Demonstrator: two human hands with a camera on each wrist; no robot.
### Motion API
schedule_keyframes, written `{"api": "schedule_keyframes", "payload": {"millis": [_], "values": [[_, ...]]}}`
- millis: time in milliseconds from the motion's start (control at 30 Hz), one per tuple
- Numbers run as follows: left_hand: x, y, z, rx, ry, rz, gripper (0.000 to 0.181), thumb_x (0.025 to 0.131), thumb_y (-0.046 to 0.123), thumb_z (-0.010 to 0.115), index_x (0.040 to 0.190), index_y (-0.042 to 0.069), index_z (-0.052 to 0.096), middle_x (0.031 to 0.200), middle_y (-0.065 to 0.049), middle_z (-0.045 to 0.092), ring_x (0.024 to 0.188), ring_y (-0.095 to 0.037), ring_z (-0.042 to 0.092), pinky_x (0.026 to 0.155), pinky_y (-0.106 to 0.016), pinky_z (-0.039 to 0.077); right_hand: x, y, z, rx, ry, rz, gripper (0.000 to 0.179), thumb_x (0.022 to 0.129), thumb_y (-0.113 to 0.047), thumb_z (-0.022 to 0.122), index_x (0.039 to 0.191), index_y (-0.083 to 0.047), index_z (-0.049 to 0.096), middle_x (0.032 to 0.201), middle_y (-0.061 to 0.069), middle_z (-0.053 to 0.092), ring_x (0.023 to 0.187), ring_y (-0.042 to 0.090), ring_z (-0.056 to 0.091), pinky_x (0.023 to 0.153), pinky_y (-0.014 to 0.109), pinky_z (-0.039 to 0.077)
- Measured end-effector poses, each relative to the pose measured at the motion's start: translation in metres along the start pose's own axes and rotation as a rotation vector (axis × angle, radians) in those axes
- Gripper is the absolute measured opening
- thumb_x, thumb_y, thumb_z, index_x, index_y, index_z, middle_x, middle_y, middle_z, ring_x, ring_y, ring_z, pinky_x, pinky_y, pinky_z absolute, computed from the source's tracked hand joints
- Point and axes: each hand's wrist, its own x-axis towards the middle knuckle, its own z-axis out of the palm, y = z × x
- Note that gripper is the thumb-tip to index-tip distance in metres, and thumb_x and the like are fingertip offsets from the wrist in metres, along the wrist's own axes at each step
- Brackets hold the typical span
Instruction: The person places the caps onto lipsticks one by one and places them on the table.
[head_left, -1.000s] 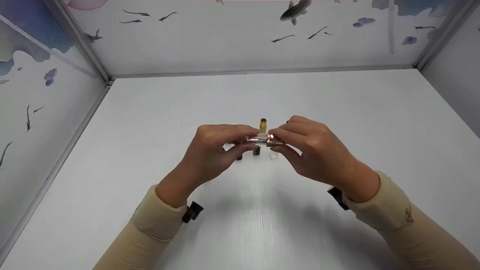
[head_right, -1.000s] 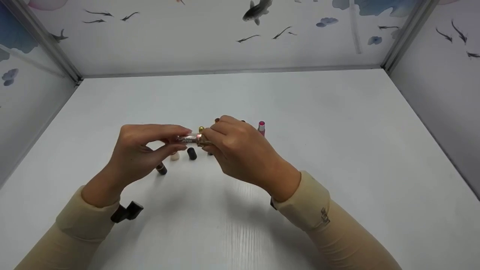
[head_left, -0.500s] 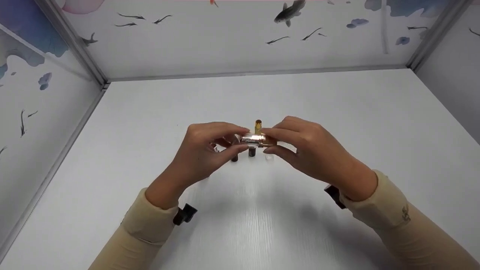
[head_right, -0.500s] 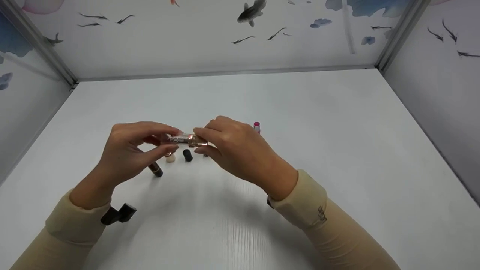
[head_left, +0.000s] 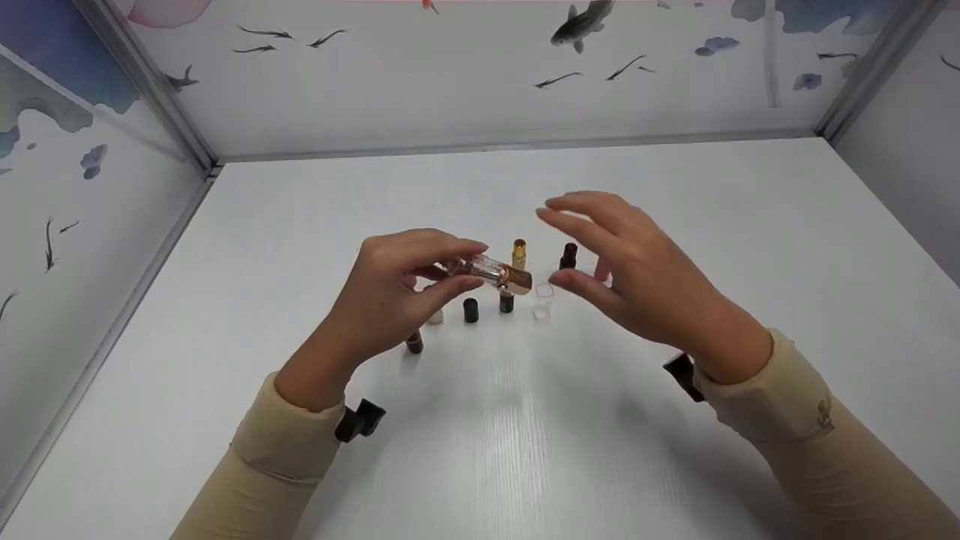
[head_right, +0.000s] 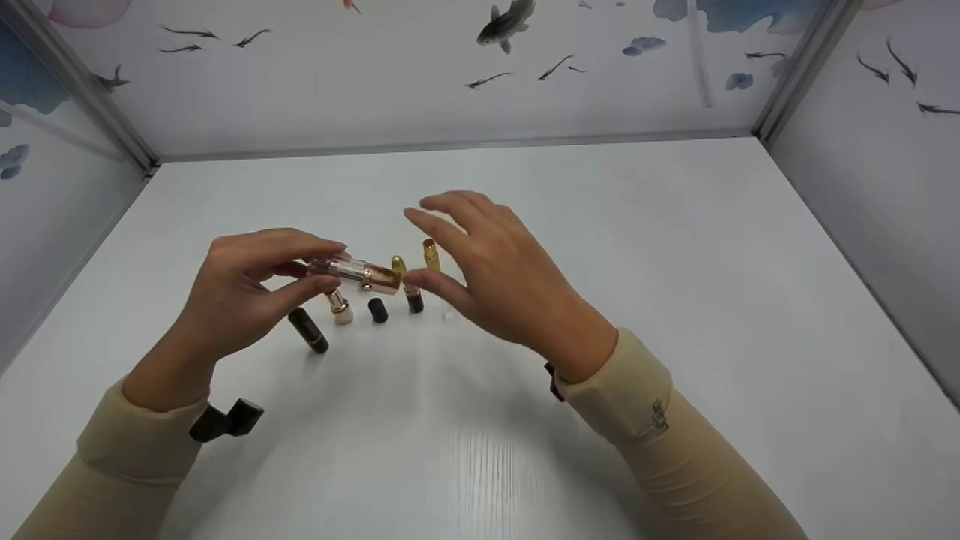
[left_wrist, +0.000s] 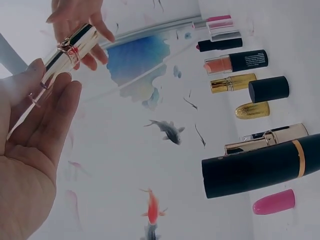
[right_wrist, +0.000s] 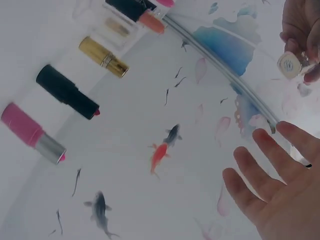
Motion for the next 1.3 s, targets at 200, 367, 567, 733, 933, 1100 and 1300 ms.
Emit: {"api": "schedule_keyframes", "payload": {"millis": [200,367,567,733,933,1100,1300], "values": [[-0.002,-0.002,-0.005,0.108,-0.035,0.004,0.029,0.094,0.010,0.083,0.123,0.004,0.079,0.104,-0.001,0.080,0.082,-0.009,0.069,0.059,-0.023,0.050,-0.004,0.023,-0.009,-0.056,-0.103,0.154,0.069,0.106,-0.032,0.070,0.166,-0.020,0.040,0.170,0.008,0.037,0.160,0.035,0.026,0.123,0.068,0.028],[-0.004,-0.004,-0.010,0.163,-0.115,-0.042,0.027,0.092,0.008,0.085,0.118,0.005,0.079,0.105,-0.001,0.080,0.088,-0.010,0.074,0.064,-0.029,0.055,-0.008,0.042,-0.013,-0.111,-0.164,0.237,0.073,0.107,-0.040,0.067,0.169,-0.020,0.033,0.175,0.009,0.027,0.163,0.037,0.015,0.127,0.067,0.019],[-0.010,-0.010,-0.013,0.292,-0.230,-0.079,0.023,0.088,0.006,0.088,0.110,0.007,0.081,0.099,0.000,0.079,0.087,-0.015,0.071,0.073,-0.033,0.058,-0.013,0.063,-0.016,-0.125,-0.227,0.354,0.076,0.109,-0.050,0.058,0.171,-0.020,0.028,0.177,0.010,0.019,0.164,0.038,0.008,0.129,0.066,0.009],[-0.011,-0.016,-0.012,0.384,-0.302,-0.107,0.024,0.087,0.005,0.089,0.110,0.008,0.083,0.096,0.000,0.077,0.083,-0.016,0.070,0.072,-0.032,0.058,-0.016,0.075,-0.017,-0.115,-0.258,0.410,0.077,0.109,-0.055,0.055,0.171,-0.019,0.028,0.177,0.013,0.017,0.164,0.040,0.005,0.129,0.067,0.005],[-0.014,-0.021,-0.010,0.442,-0.365,-0.135,0.021,0.085,0.003,0.090,0.103,0.011,0.082,0.092,0.002,0.075,0.084,-0.015,0.071,0.071,-0.031,0.058,-0.020,0.088,-0.016,-0.097,-0.281,0.459,0.077,0.109,-0.054,0.054,0.171,-0.016,0.027,0.177,0.016,0.016,0.164,0.042,0.002,0.129,0.067,0.001],[-0.016,-0.022,-0.006,0.484,-0.430,-0.156,0.019,0.085,0.006,0.091,0.102,0.010,0.083,0.092,0.002,0.076,0.085,-0.017,0.070,0.071,-0.032,0.058,-0.022,0.094,-0.014,-0.110,-0.311,0.497,0.078,0.109,-0.056,0.054,0.171,-0.016,0.026,0.177,0.017,0.014,0.164,0.042,0.000,0.129,0.067,0.000],[-0.016,-0.022,-0.003,0.511,-0.488,-0.183,0.020,0.084,0.007,0.092,0.102,0.009,0.084,0.093,0.001,0.077,0.085,-0.016,0.068,0.071,-0.032,0.058,-0.023,0.096,-0.011,-0.106,-0.328,0.507,0.078,0.109,-0.054,0.056,0.170,-0.016,0.027,0.177,0.017,0.013,0.164,0.042,-0.001,0.129,0.067,-0.001]]}}
